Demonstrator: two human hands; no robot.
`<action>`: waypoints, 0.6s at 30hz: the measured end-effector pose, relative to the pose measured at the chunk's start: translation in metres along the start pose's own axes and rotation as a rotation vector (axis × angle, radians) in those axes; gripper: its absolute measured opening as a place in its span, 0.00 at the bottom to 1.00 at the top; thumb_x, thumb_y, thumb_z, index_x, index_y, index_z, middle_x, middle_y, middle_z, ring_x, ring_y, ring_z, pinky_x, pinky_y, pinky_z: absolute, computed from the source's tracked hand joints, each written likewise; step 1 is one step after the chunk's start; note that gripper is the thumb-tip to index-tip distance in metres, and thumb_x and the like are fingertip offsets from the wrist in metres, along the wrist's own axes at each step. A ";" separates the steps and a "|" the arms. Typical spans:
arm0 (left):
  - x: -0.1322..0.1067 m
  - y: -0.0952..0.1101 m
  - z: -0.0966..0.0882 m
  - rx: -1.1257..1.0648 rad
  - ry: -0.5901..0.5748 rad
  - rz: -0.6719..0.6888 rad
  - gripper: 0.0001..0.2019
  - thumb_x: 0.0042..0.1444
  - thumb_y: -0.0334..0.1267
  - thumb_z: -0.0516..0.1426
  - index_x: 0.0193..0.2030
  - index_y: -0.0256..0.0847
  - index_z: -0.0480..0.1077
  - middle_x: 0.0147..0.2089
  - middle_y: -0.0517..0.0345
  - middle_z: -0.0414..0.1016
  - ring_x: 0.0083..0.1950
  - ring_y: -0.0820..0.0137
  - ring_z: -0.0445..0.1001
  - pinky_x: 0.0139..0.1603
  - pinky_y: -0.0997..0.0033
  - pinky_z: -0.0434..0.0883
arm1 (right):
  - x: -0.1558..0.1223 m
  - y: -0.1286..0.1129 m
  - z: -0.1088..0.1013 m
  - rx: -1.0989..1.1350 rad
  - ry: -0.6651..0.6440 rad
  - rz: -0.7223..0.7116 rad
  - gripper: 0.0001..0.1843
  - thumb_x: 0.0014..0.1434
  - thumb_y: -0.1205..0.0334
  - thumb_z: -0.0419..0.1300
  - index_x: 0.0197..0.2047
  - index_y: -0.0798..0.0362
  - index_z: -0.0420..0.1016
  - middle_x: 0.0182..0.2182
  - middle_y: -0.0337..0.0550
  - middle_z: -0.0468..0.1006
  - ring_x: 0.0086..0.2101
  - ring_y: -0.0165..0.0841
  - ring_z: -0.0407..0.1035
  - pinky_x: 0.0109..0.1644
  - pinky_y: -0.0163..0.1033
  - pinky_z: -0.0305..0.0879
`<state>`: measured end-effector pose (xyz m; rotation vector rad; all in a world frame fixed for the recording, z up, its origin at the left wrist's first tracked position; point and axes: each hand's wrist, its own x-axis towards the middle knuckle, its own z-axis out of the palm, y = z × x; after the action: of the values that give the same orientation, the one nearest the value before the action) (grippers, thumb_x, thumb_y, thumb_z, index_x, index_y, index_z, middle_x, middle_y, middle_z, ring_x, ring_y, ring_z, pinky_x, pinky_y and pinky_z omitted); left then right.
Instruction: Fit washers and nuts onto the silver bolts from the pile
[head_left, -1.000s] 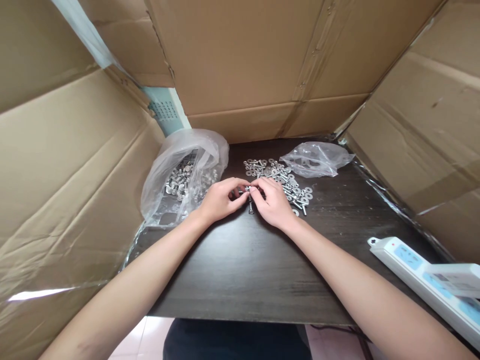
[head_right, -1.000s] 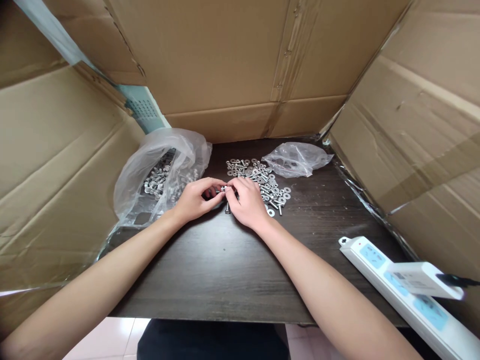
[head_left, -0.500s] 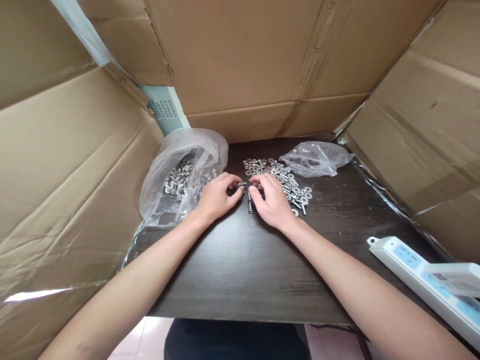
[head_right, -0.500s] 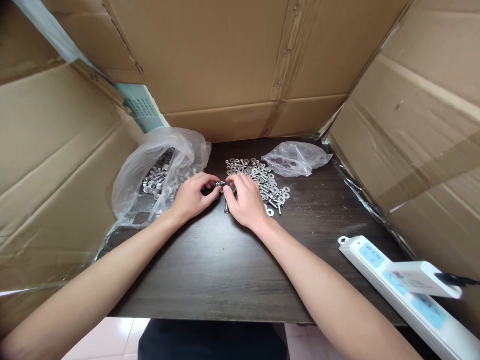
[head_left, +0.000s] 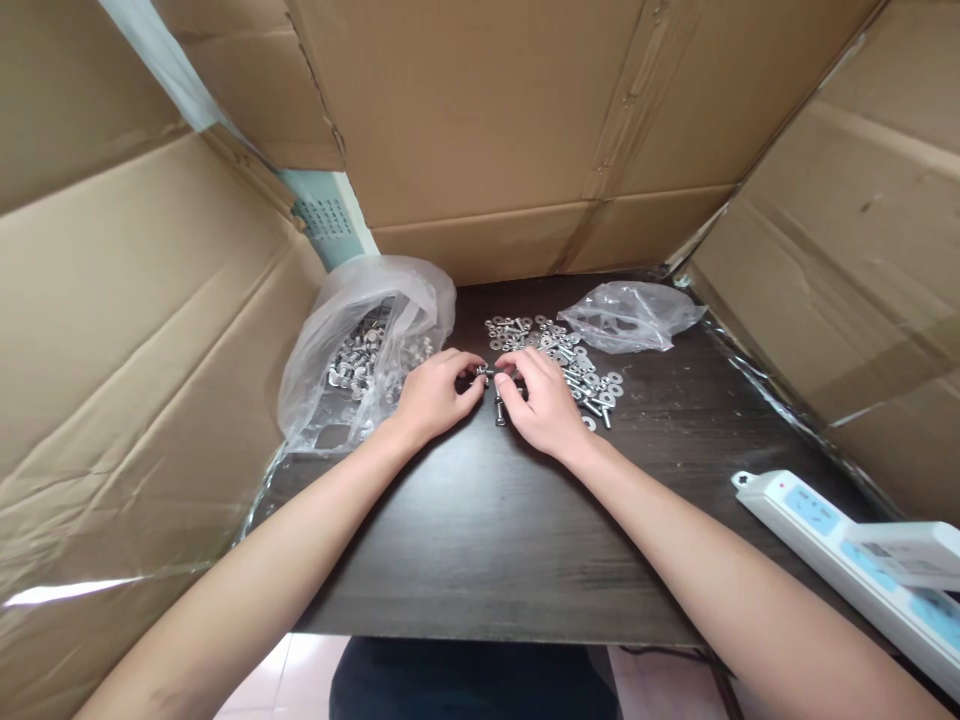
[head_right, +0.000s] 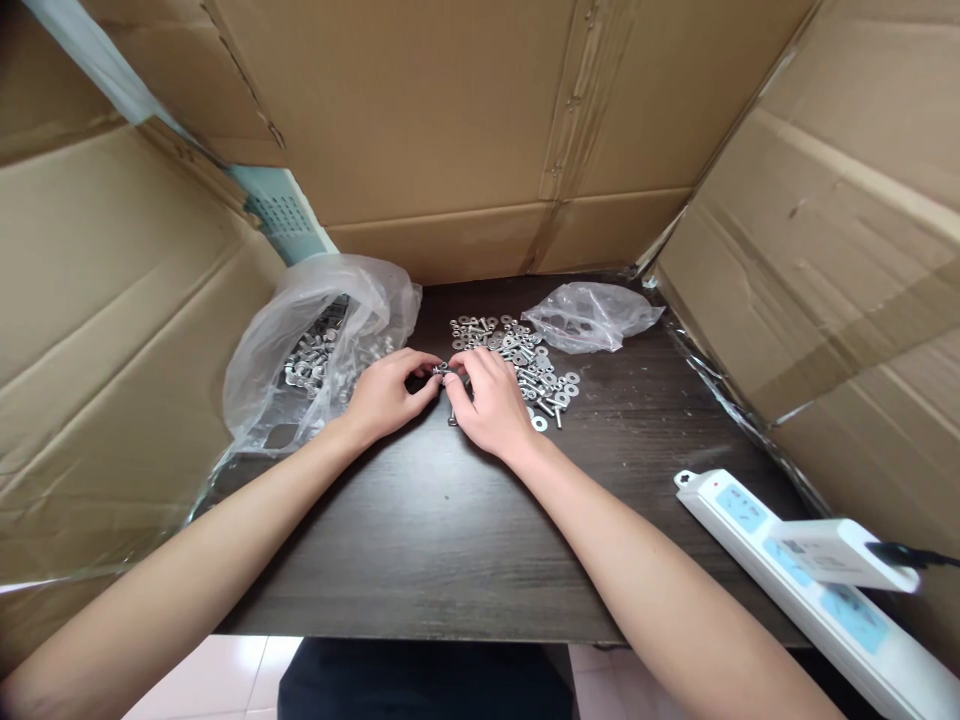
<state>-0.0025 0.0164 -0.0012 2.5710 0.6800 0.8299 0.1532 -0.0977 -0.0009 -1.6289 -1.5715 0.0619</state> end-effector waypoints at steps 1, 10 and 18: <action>0.000 0.001 0.000 0.006 -0.004 0.002 0.07 0.63 0.36 0.61 0.47 0.42 0.78 0.42 0.55 0.81 0.43 0.62 0.80 0.43 0.64 0.75 | 0.000 0.000 0.000 -0.002 0.001 -0.003 0.08 0.70 0.58 0.53 0.44 0.50 0.71 0.42 0.48 0.78 0.46 0.44 0.72 0.52 0.51 0.64; 0.001 0.002 0.000 -0.025 0.038 0.009 0.09 0.68 0.37 0.56 0.47 0.41 0.77 0.44 0.53 0.81 0.46 0.62 0.80 0.48 0.62 0.75 | -0.001 -0.003 0.000 0.025 0.039 -0.048 0.09 0.70 0.59 0.52 0.44 0.50 0.72 0.41 0.49 0.78 0.45 0.43 0.72 0.52 0.51 0.67; -0.021 0.043 -0.045 -0.081 0.212 0.264 0.15 0.74 0.39 0.50 0.37 0.43 0.74 0.35 0.53 0.78 0.39 0.65 0.76 0.46 0.61 0.75 | -0.003 -0.039 -0.041 0.028 0.376 -0.166 0.12 0.72 0.57 0.49 0.46 0.48 0.74 0.42 0.52 0.78 0.45 0.46 0.74 0.53 0.57 0.72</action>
<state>-0.0308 -0.0228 0.0436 2.5556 0.3566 1.2011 0.1449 -0.1272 0.0464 -1.3871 -1.3977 -0.2928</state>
